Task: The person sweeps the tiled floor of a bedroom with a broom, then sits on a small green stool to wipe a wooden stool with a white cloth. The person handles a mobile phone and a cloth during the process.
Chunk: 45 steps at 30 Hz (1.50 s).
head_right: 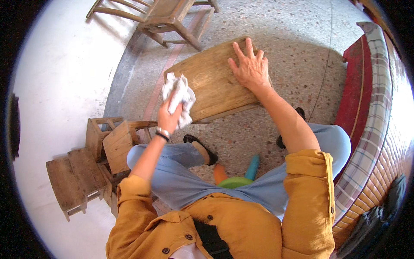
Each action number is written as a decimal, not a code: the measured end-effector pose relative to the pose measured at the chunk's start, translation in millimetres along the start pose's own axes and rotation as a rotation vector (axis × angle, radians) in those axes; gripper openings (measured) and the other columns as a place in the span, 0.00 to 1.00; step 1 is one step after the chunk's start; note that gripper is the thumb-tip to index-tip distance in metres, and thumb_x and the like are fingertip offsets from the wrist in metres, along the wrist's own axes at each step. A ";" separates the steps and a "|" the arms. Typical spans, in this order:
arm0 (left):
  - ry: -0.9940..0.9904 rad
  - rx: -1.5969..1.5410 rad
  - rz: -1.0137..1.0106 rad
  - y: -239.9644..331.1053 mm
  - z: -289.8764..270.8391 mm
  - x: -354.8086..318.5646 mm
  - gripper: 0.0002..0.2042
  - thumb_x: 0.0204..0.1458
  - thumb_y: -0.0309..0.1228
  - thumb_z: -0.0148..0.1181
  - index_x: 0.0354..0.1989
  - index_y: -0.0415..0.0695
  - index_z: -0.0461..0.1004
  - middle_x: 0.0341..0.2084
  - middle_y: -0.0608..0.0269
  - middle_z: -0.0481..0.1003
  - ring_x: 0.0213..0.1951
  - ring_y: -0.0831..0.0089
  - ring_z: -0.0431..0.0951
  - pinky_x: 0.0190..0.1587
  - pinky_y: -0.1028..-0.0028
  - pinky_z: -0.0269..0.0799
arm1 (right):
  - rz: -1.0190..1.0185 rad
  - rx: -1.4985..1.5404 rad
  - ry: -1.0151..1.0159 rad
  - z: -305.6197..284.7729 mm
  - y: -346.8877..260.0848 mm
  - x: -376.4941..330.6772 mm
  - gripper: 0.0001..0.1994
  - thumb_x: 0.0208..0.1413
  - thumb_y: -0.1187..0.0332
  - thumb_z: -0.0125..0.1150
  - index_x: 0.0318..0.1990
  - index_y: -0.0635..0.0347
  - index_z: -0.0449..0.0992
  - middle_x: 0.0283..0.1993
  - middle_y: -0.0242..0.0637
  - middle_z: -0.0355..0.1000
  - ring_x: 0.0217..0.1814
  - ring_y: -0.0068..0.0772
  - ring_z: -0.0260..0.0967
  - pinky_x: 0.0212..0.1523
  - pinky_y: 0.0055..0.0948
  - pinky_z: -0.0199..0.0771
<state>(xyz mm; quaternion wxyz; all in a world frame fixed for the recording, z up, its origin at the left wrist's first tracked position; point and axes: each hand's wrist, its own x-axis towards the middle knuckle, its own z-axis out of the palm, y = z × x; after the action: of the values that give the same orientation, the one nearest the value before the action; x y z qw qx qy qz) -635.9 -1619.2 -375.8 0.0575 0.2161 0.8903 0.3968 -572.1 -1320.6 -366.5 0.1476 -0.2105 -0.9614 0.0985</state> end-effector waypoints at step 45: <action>0.012 0.673 0.072 38.8 44.9 50.1 0.29 0.57 0.56 0.33 0.66 0.63 0.45 0.67 0.52 0.38 0.67 0.51 0.37 0.63 0.43 0.29 | -0.304 0.029 -0.015 -35.0 -45.5 -79.4 0.23 0.47 0.50 0.58 0.49 0.52 0.71 0.58 0.54 0.55 0.62 0.61 0.47 0.55 0.64 0.45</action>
<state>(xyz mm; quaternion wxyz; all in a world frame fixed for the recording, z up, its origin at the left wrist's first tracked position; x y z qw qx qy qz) -655.5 -1544.0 -374.5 -0.0364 0.2521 0.9634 0.0835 -508.9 -1391.3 -341.4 0.1564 -0.0594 -0.9818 0.0903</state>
